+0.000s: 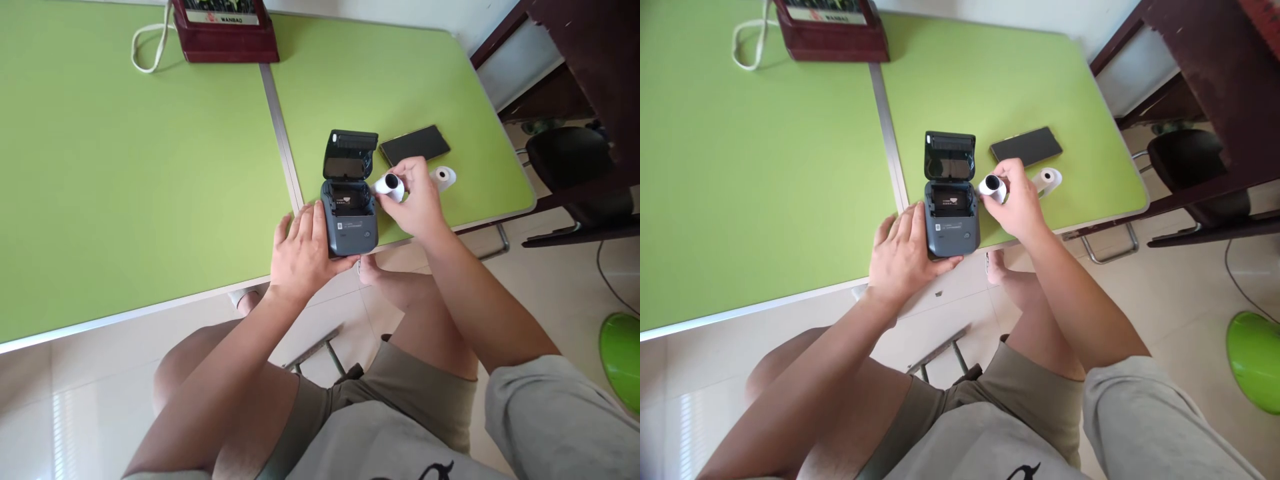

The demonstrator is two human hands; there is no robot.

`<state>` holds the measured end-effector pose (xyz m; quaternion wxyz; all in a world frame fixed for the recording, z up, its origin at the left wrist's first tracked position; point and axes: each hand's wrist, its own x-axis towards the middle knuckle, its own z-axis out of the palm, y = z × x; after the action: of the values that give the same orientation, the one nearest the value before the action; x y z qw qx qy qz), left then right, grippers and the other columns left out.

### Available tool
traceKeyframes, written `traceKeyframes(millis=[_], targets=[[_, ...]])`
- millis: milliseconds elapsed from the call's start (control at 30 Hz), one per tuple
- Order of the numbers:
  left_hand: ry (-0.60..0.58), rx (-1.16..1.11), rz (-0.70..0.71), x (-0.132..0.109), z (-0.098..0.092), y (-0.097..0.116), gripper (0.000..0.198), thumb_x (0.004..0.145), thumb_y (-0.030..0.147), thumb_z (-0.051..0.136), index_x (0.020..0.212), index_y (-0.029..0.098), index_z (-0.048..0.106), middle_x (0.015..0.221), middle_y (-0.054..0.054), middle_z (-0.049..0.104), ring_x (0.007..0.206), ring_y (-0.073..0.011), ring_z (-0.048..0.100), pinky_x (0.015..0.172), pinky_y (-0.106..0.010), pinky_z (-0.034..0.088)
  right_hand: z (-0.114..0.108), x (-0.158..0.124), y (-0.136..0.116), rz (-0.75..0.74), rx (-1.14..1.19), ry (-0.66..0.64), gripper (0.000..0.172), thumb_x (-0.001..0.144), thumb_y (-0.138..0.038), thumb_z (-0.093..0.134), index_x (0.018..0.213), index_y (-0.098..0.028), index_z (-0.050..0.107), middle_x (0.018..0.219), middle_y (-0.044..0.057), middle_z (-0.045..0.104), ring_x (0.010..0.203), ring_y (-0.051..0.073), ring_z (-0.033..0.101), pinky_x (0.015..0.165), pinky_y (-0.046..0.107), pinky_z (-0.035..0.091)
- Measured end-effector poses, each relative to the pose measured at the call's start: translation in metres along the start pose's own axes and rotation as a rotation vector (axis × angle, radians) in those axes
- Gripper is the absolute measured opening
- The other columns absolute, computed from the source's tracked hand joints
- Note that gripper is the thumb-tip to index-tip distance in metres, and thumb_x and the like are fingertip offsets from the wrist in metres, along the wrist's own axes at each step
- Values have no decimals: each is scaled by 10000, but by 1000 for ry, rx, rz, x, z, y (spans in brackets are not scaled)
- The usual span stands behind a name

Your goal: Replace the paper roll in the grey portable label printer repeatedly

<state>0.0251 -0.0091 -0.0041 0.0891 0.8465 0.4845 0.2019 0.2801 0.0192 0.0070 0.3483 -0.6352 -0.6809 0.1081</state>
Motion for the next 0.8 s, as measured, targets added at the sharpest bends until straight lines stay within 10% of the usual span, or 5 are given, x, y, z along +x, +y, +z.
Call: traceKeyframes(millis=[267,533,800], targets=[[-9,-6,-15,0,0,0,1182,858,953,438,1559,1,469,1517,-286,605,1402,-403,616,1243,-530,386,13,-15,-6,-94,67,81,330,794,-202,562,1119,-260,556,1106,72,647,929,214,665,806,397,568],[-4,13,-9,0,1,0,1177,862,946,445,1553,-7,472,1513,-289,608,1389,-398,626,1234,-521,394,20,-20,8,37,73,19,559,848,-255,573,1371,-301,381,1261,96,645,1037,243,688,859,441,580],[-8,-15,-13,0,1,-1,1145,863,929,476,1573,32,444,1524,-283,600,1395,-396,620,1244,-531,381,20,-20,0,6,265,112,261,880,-346,620,1120,-278,543,1110,41,723,989,201,724,828,369,575]])
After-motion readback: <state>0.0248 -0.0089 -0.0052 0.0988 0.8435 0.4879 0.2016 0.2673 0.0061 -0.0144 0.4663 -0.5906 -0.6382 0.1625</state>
